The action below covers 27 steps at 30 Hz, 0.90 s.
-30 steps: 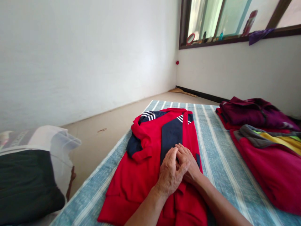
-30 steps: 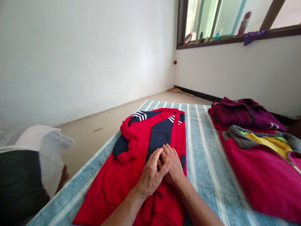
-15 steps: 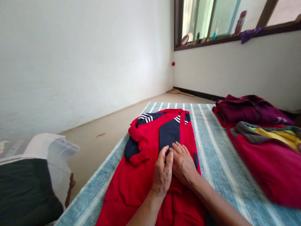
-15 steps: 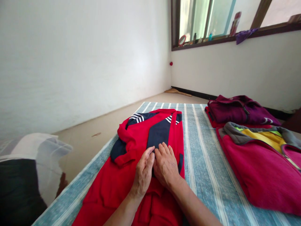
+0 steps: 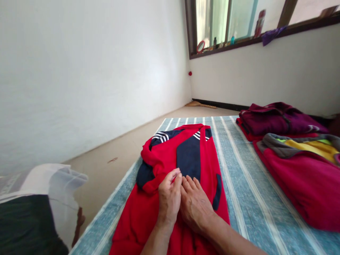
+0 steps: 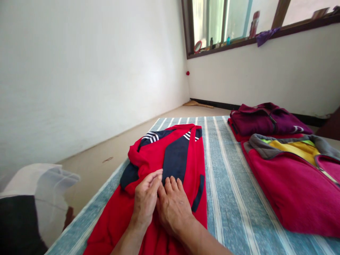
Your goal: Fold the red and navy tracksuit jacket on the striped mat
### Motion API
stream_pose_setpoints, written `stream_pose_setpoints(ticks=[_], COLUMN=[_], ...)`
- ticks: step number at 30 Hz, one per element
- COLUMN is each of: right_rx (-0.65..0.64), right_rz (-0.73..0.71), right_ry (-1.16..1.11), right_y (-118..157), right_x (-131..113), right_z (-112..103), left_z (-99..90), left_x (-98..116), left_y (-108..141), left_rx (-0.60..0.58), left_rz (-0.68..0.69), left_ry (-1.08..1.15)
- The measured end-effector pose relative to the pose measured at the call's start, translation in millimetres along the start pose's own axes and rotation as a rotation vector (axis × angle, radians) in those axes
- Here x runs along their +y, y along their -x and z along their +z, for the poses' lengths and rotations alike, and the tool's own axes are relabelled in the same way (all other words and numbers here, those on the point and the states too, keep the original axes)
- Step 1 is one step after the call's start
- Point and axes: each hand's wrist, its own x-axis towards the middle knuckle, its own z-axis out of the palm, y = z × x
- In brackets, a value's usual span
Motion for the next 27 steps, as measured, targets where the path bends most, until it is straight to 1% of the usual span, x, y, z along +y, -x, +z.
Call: stream_pose_setpoints(ticks=[3,5,8,10,12,14,16,22,27], right_rx=[0.02,0.029,0.028,0.026,0.022,0.017,0.007,0.003,0.0], right_rz=[0.023,0.03,0.024,0.019,0.022,0.03,0.034,0.03,0.032], right_ry=[-0.023,-0.031,-0.03,-0.028,-0.03,-0.036,-0.042,-0.039,-0.045], right_y=[-1.0,-1.7,-2.4,-2.6,-2.8,-3.1,-3.7,-4.4,-4.6], right_x=[-2.7,-3.8,-4.5,-4.7,-5.0,-5.4,-5.6,-4.6,-4.0], right_z=[-0.7,-0.8,-1.6,-2.5,-3.4,-4.1,-4.4,-4.0,-2.9], left_z=[-8.4,-7.3,7.4,22.1,35.9,45.9,51.2,53.9,57.3], left_x=[8.1,13.1,14.3,9.9,3.5,-2.3,-5.9,-4.9,0.5], left_y=[-21.6,-41.7,-73.9,-92.3,-105.7,-113.6,-117.3,-122.0,-125.9], left_rx=[-0.05,-0.128,-0.236,-0.277,-0.327,-0.363,-0.383,-0.451,-0.518], left_rz=[0.147,0.205,0.243,0.269,0.292,0.303,0.306,0.331,0.391], left_ry=[-0.223,-0.365,-0.543,-0.654,-0.777,-0.867,-0.913,-1.012,-1.079])
